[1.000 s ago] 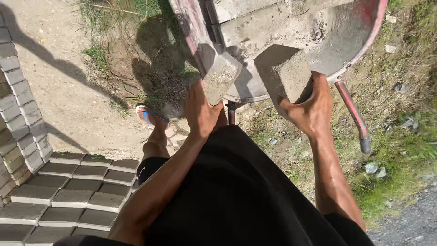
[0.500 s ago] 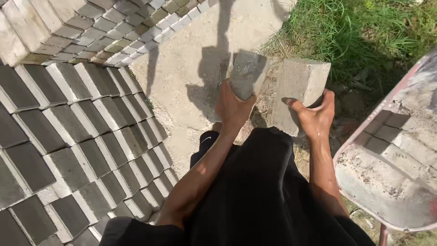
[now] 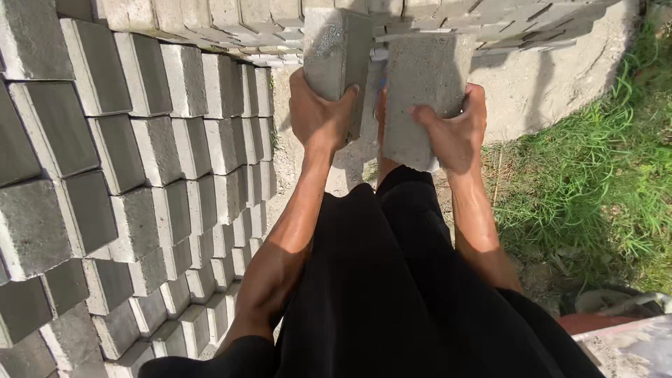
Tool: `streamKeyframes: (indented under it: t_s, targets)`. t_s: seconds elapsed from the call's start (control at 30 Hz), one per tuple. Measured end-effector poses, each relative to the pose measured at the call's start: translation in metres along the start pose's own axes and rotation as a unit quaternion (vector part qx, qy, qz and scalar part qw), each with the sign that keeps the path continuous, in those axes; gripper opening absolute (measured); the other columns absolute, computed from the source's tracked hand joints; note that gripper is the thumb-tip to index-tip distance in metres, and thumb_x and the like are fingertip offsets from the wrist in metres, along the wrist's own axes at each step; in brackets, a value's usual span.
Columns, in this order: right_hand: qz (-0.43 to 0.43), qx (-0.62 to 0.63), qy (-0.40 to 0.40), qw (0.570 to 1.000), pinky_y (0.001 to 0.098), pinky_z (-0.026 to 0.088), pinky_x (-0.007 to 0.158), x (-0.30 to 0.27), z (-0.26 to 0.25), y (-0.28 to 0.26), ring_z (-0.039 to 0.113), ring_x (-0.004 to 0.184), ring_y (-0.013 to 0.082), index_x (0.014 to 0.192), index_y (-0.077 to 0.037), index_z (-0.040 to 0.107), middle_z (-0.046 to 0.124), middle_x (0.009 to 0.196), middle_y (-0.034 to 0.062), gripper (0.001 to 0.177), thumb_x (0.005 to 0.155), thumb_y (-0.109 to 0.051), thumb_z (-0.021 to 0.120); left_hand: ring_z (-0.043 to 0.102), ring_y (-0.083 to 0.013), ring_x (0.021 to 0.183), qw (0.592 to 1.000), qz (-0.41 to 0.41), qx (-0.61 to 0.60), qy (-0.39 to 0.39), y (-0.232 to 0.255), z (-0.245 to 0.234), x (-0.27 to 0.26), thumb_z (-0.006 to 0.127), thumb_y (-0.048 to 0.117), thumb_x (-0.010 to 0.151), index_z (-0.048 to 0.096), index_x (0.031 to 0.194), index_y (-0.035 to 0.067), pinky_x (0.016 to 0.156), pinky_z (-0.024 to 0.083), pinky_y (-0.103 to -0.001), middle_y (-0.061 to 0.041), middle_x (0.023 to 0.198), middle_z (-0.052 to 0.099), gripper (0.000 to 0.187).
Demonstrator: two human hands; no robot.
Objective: The person repeatedly picks up concrete bricks from a wheelbarrow and stacks them onto a growing pile. The task involves walking back and forth between the wheelbarrow and the stack, handling the bricks by hand to build the pile higher.
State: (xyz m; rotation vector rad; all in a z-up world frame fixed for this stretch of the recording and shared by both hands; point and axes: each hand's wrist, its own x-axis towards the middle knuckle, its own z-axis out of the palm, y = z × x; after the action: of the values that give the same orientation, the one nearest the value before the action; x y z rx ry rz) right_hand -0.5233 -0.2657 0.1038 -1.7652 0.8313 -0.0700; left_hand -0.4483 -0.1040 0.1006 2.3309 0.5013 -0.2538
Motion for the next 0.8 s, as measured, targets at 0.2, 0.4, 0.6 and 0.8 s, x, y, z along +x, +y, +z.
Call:
streamKeyframes:
  t_s: [0.2,0.4,0.6,0.8]
  targets:
    - [0.015,-0.051,-0.052,0.997,0.0333,0.049,0.067,0.131,0.05,-0.073,0.057,0.087,0.0185,0.099,-0.007,0.048,0.056,0.096,0.008,0.051,0.061,-0.025,0.078,0.057,-0.0284,0.089,0.994,0.038,0.068,0.077,0.075,0.022,0.173,0.081,0.041,0.063,0.042,0.104,0.007,0.067,0.046,-0.044,-0.008,0.095,0.057,0.066]
    - [0.057,-0.025,-0.039,0.997,0.0286,0.049,0.06,0.184,0.072,-0.134,0.056,0.077,0.014,0.097,-0.008,0.048,0.058,0.088,0.0053,0.048,0.061,-0.021,0.077,0.048,-0.0337,0.1,0.99,0.008,0.11,0.089,0.134,0.052,0.328,0.059,0.022,0.07,0.048,0.097,0.011,0.069,0.047,-0.053,-0.011,0.106,0.05,0.03]
    - [0.14,-0.043,0.01,0.989,0.0254,0.042,0.063,0.215,0.098,-0.175,0.042,0.073,0.0109,0.096,-0.01,0.046,0.046,0.082,0.0002,0.05,0.063,-0.023,0.081,0.031,-0.0346,0.116,0.945,0.037,0.324,0.04,0.157,0.075,0.423,0.062,0.07,0.074,0.044,0.12,0.016,0.083,0.037,-0.049,-0.012,0.125,0.039,0.074]
    - [0.096,0.085,0.005,0.992,0.0271,0.053,0.084,0.258,0.132,-0.166,0.051,0.093,0.0204,0.091,-0.009,0.032,0.033,0.093,0.0091,0.049,0.068,-0.004,0.075,0.041,-0.0281,0.122,0.881,0.132,0.423,0.168,0.133,0.093,0.437,0.077,0.082,0.059,0.042,0.125,0.009,0.094,0.04,-0.042,-0.009,0.13,0.043,0.105]
